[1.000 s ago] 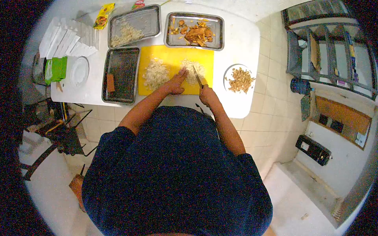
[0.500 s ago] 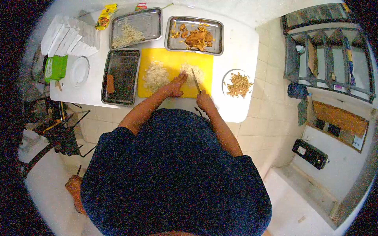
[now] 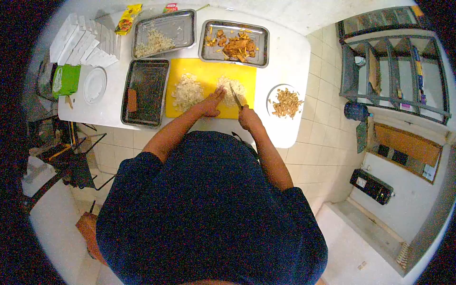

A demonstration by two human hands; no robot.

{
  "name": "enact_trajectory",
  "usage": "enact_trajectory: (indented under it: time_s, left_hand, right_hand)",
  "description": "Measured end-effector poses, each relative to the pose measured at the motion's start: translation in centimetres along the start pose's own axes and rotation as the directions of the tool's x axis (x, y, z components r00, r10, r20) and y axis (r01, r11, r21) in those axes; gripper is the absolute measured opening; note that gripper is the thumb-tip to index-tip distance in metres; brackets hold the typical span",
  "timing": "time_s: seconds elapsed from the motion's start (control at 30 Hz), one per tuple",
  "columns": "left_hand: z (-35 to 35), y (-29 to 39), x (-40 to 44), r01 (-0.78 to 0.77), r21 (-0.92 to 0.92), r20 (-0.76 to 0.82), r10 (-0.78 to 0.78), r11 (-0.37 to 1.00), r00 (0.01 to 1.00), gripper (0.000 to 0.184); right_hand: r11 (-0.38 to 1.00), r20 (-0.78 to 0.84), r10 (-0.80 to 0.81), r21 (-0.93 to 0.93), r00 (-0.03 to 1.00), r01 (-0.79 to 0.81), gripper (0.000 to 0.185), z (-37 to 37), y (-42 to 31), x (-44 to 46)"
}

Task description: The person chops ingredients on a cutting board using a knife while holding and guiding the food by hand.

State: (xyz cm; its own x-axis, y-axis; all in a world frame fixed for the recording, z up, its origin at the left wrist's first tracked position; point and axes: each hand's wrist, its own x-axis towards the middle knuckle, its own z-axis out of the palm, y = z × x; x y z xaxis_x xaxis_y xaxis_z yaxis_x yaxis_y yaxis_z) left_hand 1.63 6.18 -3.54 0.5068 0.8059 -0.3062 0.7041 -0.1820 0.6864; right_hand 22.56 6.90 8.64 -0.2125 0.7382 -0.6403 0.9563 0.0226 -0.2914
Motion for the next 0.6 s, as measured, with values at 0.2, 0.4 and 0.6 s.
enact_trajectory:
  time_s: [0.2, 0.4, 0.6]
  left_hand:
    - [-0.1, -0.2, -0.1, -0.021, -0.03, -0.02, 0.021, 0.999, 1.0, 0.101]
    - [-0.8, 0.4, 0.1, 0.016, -0.018, 0.049, -0.015, 1.0, 0.999, 0.099]
    - [-0.8, 1.5, -1.0, 0.018, -0.001, -0.038, -0.018, 1.0, 0.999, 0.088]
  right_hand:
    - [0.999, 0.028, 0.001, 0.038, 1.0, -0.002, 0.034, 2.7, 0.9, 1.5]
    - [0.999, -0.097, -0.049, 0.01, 0.994, 0.051, 0.031, 8.8, 3.4, 2.8]
    - [0.999, -0.076, -0.024, 0.042, 0.997, 0.027, 0.029, 5.0, 2.5, 1.9]
